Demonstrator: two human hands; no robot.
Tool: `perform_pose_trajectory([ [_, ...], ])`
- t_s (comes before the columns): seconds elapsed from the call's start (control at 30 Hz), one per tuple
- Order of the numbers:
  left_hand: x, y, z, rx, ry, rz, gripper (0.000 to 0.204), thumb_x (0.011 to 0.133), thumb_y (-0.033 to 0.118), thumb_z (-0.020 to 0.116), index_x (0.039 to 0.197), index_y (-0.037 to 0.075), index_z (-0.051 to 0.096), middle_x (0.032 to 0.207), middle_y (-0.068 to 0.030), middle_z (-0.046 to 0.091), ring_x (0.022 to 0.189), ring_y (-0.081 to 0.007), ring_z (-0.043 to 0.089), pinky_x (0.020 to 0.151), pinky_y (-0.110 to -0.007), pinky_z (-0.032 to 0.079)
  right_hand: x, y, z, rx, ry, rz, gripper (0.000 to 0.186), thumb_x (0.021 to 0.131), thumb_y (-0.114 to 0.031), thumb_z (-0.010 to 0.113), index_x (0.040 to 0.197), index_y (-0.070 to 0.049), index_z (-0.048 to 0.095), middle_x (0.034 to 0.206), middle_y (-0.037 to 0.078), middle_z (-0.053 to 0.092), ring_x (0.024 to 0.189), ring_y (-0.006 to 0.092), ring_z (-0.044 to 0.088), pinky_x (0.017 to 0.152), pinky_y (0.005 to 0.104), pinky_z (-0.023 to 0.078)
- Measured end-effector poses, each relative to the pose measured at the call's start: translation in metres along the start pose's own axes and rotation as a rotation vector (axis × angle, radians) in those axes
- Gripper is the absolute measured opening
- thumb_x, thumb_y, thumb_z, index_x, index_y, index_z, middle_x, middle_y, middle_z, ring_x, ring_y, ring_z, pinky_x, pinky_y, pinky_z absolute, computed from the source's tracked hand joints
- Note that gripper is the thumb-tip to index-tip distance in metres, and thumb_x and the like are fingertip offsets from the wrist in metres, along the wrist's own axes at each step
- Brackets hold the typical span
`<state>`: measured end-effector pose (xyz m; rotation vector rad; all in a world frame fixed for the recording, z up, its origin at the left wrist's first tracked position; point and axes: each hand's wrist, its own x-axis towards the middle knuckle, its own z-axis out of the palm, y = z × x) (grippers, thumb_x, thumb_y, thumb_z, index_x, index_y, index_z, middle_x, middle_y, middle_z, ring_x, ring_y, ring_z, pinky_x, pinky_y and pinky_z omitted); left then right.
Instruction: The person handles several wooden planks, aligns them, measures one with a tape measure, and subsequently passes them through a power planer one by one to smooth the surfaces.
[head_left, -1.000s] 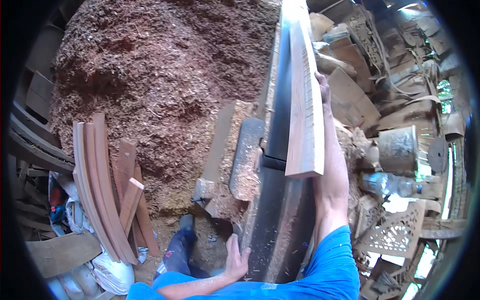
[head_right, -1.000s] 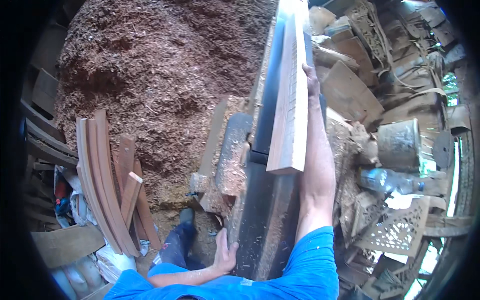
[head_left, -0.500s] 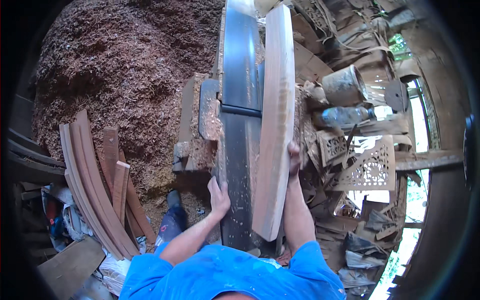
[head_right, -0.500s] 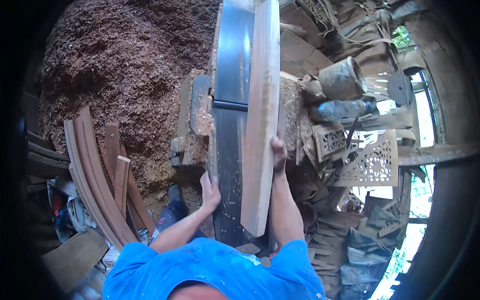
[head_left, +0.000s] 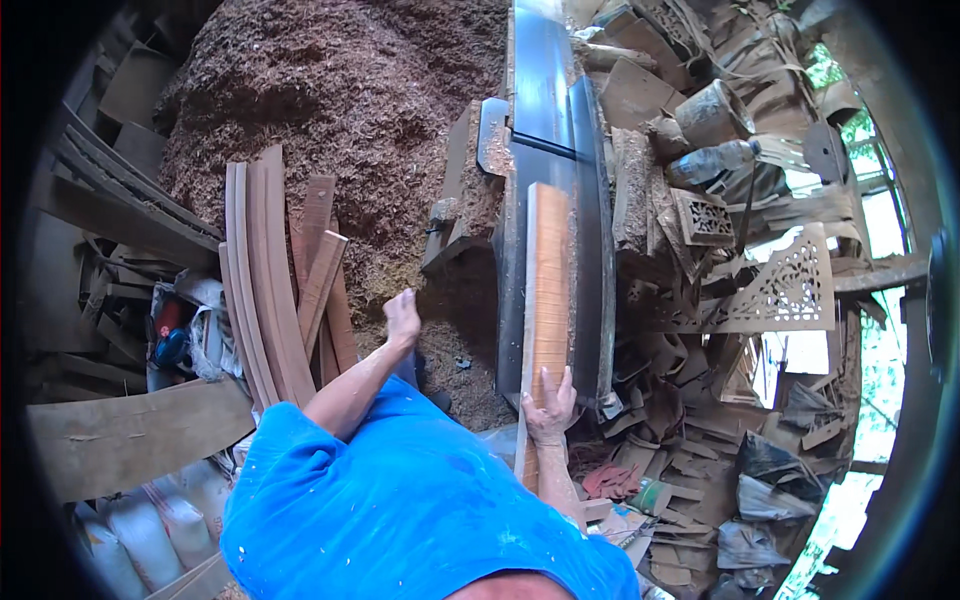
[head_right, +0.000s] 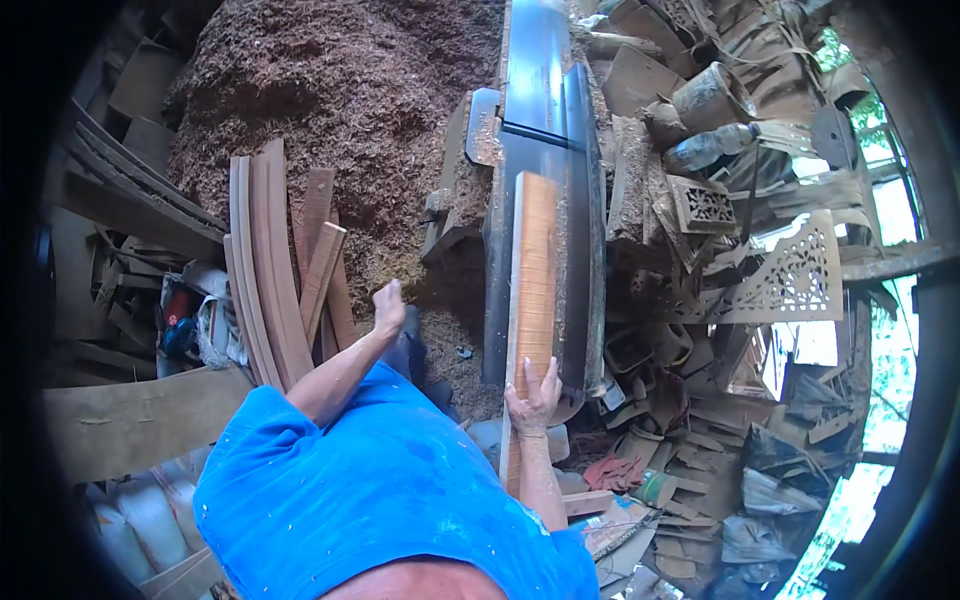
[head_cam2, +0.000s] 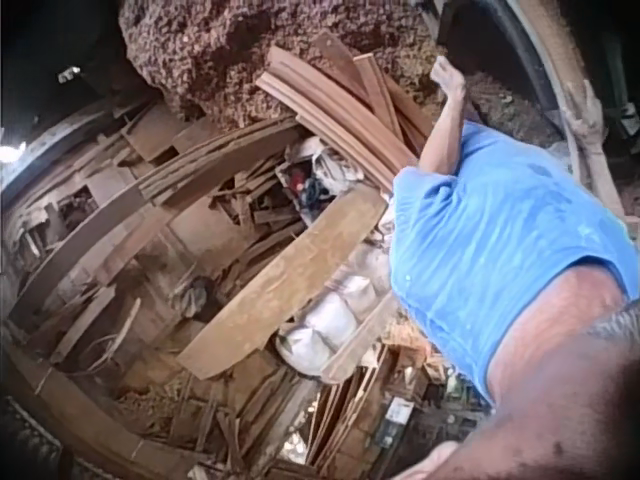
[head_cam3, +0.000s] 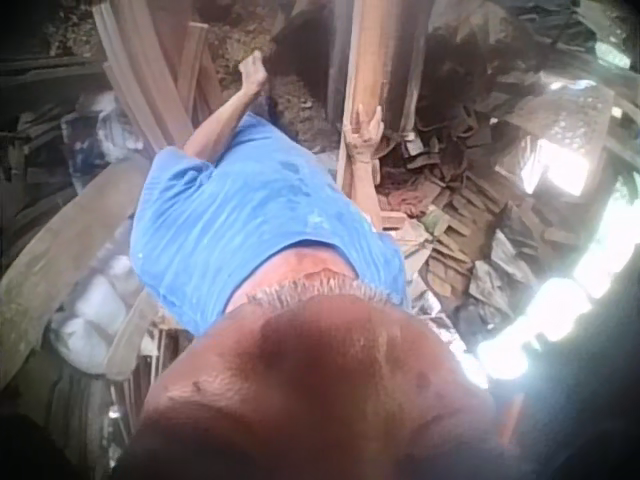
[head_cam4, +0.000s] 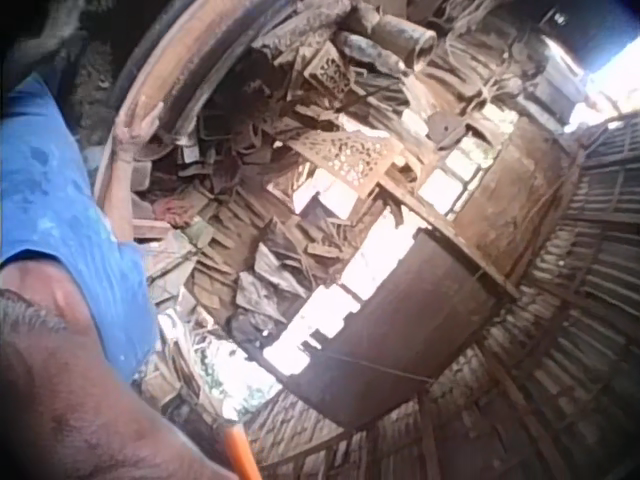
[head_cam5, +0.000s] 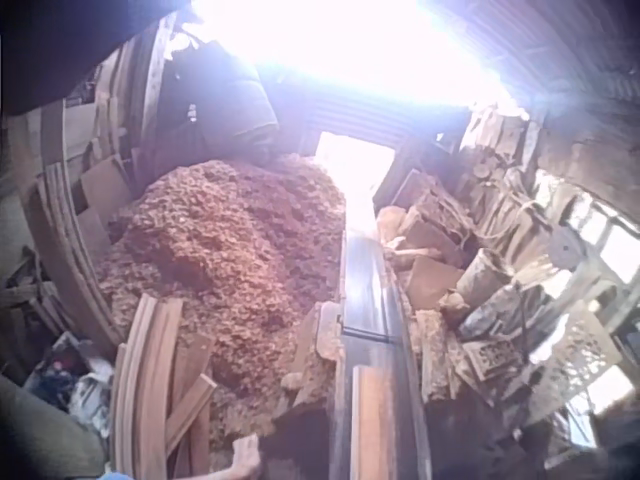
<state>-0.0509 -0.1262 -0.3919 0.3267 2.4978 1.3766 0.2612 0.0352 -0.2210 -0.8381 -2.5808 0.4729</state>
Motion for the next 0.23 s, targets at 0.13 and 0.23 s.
perform_pose_trajectory([
  [0.13, -0.014, -0.048, -0.038, 0.032, 0.142, -0.007, 0.042, 0.107, 0.037, 0.039, 0.099, 0.003, 0.062, 0.099, -0.0246, 0.061, 0.102, -0.0419, 0.050, 0.088, -0.051, 0.038, -0.018, 0.003, 0.028, -0.192, -0.056, 0.005, 0.069, 0.065, -0.028, 0.079, 0.132, -0.020, 0.064, 0.151, 0.032, 0.038, 0.121, 0.0470, 0.048, 0.099, 0.0558, 0.042],
  [0.23, 0.004, -0.056, -0.043, -0.062, 0.118, -0.091, 0.047, 0.108, 0.042, 0.037, 0.096, 0.002, 0.060, 0.107, -0.0248, 0.058, 0.087, -0.0321, 0.057, 0.094, -0.053, 0.046, -0.020, 0.005, 0.032, -0.315, -0.044, 0.061, 0.069, 0.065, -0.029, 0.079, 0.132, -0.021, 0.064, 0.153, 0.031, 0.035, 0.122, 0.0467, 0.048, 0.100, 0.0571, 0.041],
])
